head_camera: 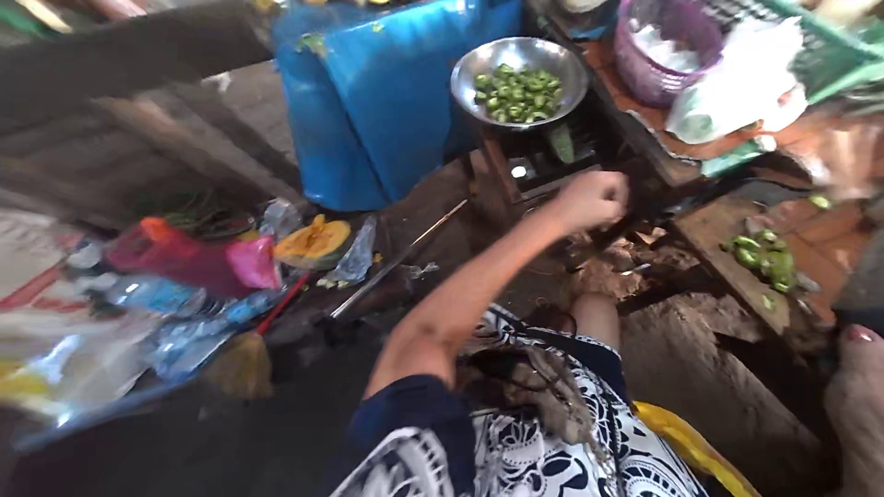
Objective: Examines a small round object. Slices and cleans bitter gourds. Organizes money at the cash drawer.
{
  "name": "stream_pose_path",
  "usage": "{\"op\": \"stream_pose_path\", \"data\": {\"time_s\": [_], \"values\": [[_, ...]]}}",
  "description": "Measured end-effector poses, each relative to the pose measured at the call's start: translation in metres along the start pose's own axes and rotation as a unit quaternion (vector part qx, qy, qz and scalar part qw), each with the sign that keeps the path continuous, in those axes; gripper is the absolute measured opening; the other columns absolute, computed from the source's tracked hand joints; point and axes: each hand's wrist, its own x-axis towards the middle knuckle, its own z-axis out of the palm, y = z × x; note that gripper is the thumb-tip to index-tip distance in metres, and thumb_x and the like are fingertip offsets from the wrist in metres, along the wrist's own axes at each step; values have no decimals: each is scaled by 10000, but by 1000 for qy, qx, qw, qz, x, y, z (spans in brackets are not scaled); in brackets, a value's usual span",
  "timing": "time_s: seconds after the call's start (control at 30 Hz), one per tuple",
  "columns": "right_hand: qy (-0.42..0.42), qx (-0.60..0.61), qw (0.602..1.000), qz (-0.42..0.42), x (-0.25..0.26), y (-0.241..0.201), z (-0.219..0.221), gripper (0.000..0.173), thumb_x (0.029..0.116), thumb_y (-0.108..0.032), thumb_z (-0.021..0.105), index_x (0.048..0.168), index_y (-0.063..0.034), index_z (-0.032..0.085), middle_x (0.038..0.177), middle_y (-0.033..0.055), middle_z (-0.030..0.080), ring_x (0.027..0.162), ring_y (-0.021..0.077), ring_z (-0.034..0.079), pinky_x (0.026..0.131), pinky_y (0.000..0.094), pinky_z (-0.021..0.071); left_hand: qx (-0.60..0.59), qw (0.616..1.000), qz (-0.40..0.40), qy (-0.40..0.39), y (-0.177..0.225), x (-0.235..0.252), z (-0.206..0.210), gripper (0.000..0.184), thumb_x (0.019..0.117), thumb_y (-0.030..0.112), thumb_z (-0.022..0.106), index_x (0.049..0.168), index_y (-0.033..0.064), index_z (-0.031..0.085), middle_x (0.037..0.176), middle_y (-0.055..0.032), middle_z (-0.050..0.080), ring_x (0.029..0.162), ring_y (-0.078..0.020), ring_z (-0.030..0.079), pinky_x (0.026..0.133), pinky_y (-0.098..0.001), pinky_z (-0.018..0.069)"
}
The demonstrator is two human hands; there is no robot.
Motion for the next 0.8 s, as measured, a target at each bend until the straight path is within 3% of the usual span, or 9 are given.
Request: {"op": "stream_pose_path", "data": {"time_s": [0.1,0.17,0.23,0.33,0.5,0.6,0.7,0.77,0.8], "values": [[7,-15,1000,6,-2,-18,0,496,1048,-164,489,1462,108,457,1263,255,651,964,99,696,871,285,590,0,998,-59,6,-54,-58,-44,134,932,103,663,1028,27,718,1078,-97,704,1038,-197,665,938,-438,545],[12,-3,1000,7,-1,-22,2,465,1053,-150,491,1453,87,475,1149,176,699,892,72,704,816,278,616,11,993,-115,29,-70,-92,-72,90,935,139,671,990,92,725,991,-44,720,902,-160,686,816,-424,589],[12,10,1000,22,-2,-19,2,458,1053,-153,485,1468,42,486,1090,132,718,863,85,707,792,303,623,71,973,-216,39,-90,-123,-99,121,965,155,681,1024,58,723,988,-141,713,889,-303,688,806,-610,553],[18,30,999,23,-2,-12,3,446,1056,-163,484,1467,8,503,1033,105,725,820,110,707,745,330,632,113,933,-339,50,-129,-174,-130,264,945,218,660,1109,15,701,1064,-219,697,942,-353,692,859,-633,545],[31,42,999,10,-2,-9,5,449,1054,-148,491,1471,17,498,1025,103,727,829,104,705,766,310,627,280,836,-471,-25,-133,-236,-160,375,930,144,612,1213,-100,650,1248,-397,600,1203,-573,560,1011,-752,395],[38,40,998,13,-3,-8,6,438,1057,-157,494,1465,4,512,1053,103,729,854,113,707,779,319,627,252,890,-380,-28,-100,-214,-149,364,930,117,601,1242,-64,649,1284,-357,593,1215,-502,575,1027,-676,435],[57,44,997,8,-4,-8,7,440,1053,-144,495,1459,24,508,1054,113,728,846,114,707,776,315,626,147,982,-118,-22,-48,-157,-111,292,983,157,591,1177,-42,682,1176,-258,669,1084,-321,666,944,-500,543],[68,50,996,2,-5,-8,7,442,1057,-135,487,1460,46,493,1071,121,727,852,108,711,780,305,630,90,995,34,8,-11,-110,-70,278,984,227,594,1151,38,709,1139,-127,704,1058,-147,675,939,-342,560],[72,52,996,1,-5,-8,7,444,1058,-136,480,1459,55,488,1067,121,725,841,105,710,768,301,631,67,994,86,16,8,-87,-49,286,979,239,604,1152,41,716,1148,-112,708,1078,-127,671,959,-327,550]]}}
